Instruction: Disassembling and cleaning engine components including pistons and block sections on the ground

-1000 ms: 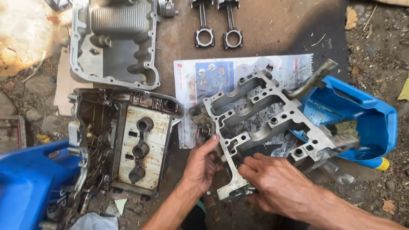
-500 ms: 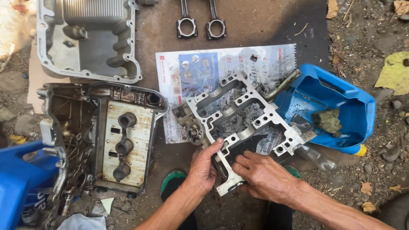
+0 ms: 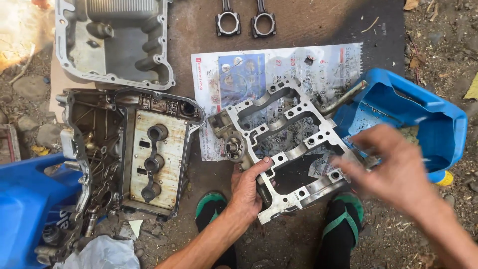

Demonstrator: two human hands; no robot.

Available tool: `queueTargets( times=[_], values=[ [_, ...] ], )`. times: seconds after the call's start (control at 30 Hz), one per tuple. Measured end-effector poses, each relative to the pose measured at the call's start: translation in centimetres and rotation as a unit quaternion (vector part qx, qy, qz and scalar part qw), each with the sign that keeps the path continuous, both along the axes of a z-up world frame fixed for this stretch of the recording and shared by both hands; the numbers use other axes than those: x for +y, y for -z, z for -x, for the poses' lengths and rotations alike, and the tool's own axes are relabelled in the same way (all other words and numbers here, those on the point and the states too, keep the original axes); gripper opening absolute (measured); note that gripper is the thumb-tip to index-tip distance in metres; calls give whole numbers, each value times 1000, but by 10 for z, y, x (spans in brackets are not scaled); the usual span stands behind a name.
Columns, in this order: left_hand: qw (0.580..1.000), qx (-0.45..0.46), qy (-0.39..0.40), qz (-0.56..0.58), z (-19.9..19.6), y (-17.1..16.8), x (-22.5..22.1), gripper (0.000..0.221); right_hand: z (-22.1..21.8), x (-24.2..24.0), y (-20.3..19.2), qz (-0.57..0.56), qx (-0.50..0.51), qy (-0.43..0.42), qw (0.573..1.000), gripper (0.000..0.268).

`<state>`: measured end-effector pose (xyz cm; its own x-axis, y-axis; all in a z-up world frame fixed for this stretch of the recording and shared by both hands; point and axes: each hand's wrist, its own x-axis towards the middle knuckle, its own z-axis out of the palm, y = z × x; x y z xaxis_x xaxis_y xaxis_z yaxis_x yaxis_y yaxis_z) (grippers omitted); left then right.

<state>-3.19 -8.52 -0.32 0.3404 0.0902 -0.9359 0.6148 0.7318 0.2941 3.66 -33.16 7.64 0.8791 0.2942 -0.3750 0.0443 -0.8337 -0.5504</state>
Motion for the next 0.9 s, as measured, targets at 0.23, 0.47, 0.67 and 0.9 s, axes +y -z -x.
queueTargets(
  times=[0.23, 0.47, 0.67, 0.9],
  values=[
    [1000, -14, -24, 8, 0, 3, 6, 54, -26, -10, 45, 44, 398, 254, 880, 89],
    [1000, -11, 10, -22, -14, -12, 22, 66, -32, 18, 46, 28, 447, 258, 856, 57],
    [997, -77, 6, -18, -13, -22, 17, 62, -16, 22, 41, 23, 435, 238, 868, 59],
    [980, -159, 113, -46, -41, -44, 19, 90, 5, -1, 36, 12, 269, 299, 916, 52]
  ],
)
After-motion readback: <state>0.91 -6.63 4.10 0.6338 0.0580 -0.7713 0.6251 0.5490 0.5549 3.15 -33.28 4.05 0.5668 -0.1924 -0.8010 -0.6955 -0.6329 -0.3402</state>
